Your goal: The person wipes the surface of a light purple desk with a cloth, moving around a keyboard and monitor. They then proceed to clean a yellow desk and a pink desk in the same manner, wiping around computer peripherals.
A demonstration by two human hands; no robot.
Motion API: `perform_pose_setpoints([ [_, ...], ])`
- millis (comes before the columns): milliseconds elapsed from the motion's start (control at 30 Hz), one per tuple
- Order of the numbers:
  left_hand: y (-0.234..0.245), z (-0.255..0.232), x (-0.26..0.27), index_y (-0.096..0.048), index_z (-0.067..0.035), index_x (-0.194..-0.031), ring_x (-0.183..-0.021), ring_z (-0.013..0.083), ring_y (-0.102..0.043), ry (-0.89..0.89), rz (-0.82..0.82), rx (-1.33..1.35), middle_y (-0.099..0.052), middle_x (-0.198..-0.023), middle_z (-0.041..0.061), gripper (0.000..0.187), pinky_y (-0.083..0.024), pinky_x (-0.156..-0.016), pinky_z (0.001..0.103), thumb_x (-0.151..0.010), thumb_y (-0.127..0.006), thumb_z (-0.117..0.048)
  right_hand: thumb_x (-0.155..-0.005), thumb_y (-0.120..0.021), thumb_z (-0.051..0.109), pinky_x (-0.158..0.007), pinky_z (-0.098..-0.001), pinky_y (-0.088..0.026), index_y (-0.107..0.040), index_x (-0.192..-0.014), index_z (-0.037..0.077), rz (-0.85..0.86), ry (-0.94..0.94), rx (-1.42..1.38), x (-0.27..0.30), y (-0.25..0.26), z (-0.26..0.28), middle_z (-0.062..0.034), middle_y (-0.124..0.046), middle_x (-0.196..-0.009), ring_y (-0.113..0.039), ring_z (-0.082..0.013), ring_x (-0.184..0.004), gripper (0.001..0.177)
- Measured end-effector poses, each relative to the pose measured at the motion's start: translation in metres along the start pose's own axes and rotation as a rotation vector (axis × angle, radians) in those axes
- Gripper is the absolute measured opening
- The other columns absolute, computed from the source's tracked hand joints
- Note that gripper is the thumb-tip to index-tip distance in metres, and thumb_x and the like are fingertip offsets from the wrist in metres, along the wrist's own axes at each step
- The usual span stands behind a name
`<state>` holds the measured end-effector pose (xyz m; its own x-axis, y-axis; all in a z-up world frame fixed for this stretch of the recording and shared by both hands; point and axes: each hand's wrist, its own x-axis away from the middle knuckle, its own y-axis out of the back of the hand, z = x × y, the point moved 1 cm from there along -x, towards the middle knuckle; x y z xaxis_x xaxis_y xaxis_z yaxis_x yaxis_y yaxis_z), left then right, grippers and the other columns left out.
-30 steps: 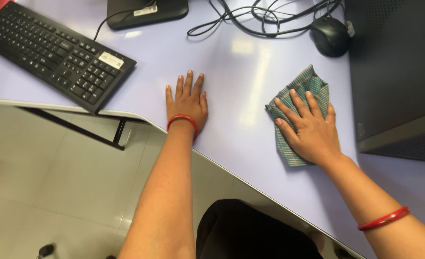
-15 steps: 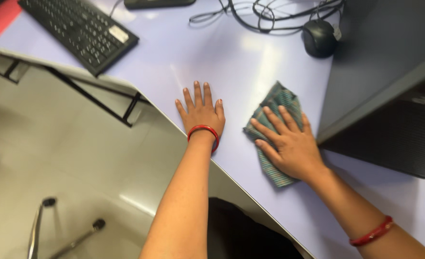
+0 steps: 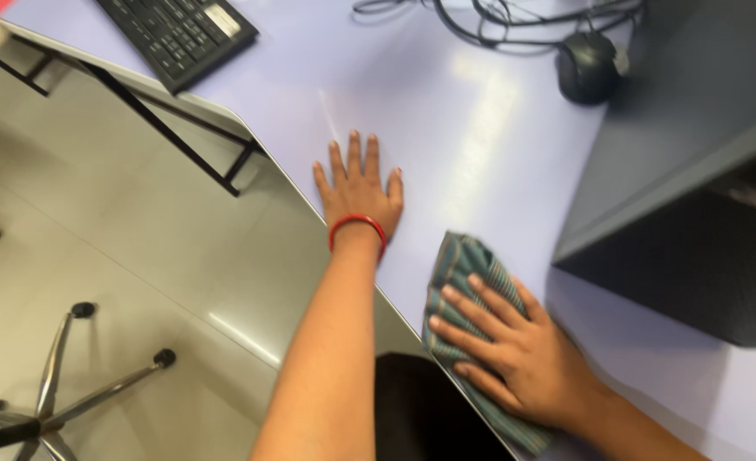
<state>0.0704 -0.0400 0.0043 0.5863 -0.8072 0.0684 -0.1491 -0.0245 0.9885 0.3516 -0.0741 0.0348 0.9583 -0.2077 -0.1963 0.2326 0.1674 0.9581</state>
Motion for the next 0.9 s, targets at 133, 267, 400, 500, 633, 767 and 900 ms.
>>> perform_pose_setpoints([
  [133, 0.001, 0.000, 0.001, -0.022, -0.022, -0.161, -0.155, 0.0324, -0.009, -0.002, 0.005, 0.020, -0.015, -0.169, 0.004, 0.067, -0.005, -0.123, 0.057, -0.101, -0.030, -0.050, -0.098, -0.047, 0.047, -0.117, -0.0536, -0.023, -0.048, -0.150, 0.027, -0.001, -0.164, 0.047, -0.040, -0.011, -0.029, -0.0044, -0.041, -0.160, -0.031, -0.0292, -0.150, 0.056],
  [267, -0.004, 0.001, 0.001, -0.023, -0.021, -0.160, -0.154, 0.0329, -0.009, -0.018, -0.028, 0.022, -0.015, -0.168, 0.004, 0.065, -0.005, -0.121, 0.057, -0.101, -0.029, -0.048, -0.099, -0.047, 0.046, -0.118, -0.0553, -0.022, -0.047, -0.151, 0.022, -0.038, -0.485, 0.160, -0.098, -0.033, -0.045, -0.0056, -0.040, -0.161, -0.030, -0.0302, -0.150, 0.057],
  [400, -0.003, 0.008, -0.006, -0.027, -0.022, -0.161, -0.156, 0.0308, -0.014, -0.056, 0.010, 0.050, -0.020, -0.170, 0.002, 0.062, -0.010, -0.124, 0.055, -0.103, -0.029, -0.045, -0.100, -0.045, 0.045, -0.120, -0.0540, -0.023, -0.046, -0.151, 0.020, -0.014, -0.395, 0.077, -0.116, -0.043, -0.039, -0.0031, -0.040, -0.163, -0.031, -0.0276, -0.152, 0.056],
  [500, 0.002, 0.034, -0.029, -0.030, -0.025, -0.164, -0.158, 0.0296, -0.020, -0.180, 0.093, 0.057, -0.025, -0.172, 0.002, 0.064, -0.016, -0.128, 0.050, -0.105, -0.030, -0.049, -0.098, -0.045, 0.047, -0.115, -0.0569, -0.021, -0.045, -0.153, 0.022, -0.057, -0.433, 0.136, -0.112, -0.039, -0.055, -0.0065, -0.037, -0.162, -0.029, -0.0317, -0.150, 0.060],
  [633, 0.002, 0.082, -0.081, -0.025, -0.032, -0.160, -0.155, 0.0305, -0.013, -0.224, 0.069, 0.035, -0.020, -0.168, 0.003, 0.070, -0.011, -0.124, 0.049, -0.098, -0.032, -0.064, -0.101, -0.043, 0.046, -0.116, -0.0592, -0.022, -0.042, -0.155, 0.021, -0.046, -0.781, 0.237, -0.112, -0.041, -0.071, -0.0036, -0.035, -0.165, -0.028, -0.0292, -0.152, 0.060],
  [767, -0.003, 0.115, -0.141, -0.022, -0.031, -0.161, -0.153, 0.0356, -0.013, -0.158, 0.004, -0.072, -0.017, -0.170, 0.005, 0.071, -0.011, -0.122, 0.052, -0.100, -0.031, -0.065, -0.099, -0.040, 0.049, -0.116, -0.0588, -0.023, -0.042, -0.154, 0.024, -0.040, -0.558, 0.179, -0.114, -0.052, -0.056, -0.0026, -0.035, -0.164, -0.028, -0.0295, -0.152, 0.061],
  [900, 0.001, 0.133, -0.150, -0.028, -0.033, -0.158, -0.154, 0.0341, -0.011, -0.167, -0.034, 0.014, -0.018, -0.168, 0.003, 0.068, -0.006, -0.123, 0.053, -0.098, -0.034, -0.064, -0.097, -0.042, 0.053, -0.115, -0.0590, -0.023, -0.046, -0.151, 0.037, -0.071, -0.562, 0.087, -0.115, -0.047, -0.087, 0.0019, -0.037, -0.166, -0.029, -0.0279, -0.155, 0.056],
])
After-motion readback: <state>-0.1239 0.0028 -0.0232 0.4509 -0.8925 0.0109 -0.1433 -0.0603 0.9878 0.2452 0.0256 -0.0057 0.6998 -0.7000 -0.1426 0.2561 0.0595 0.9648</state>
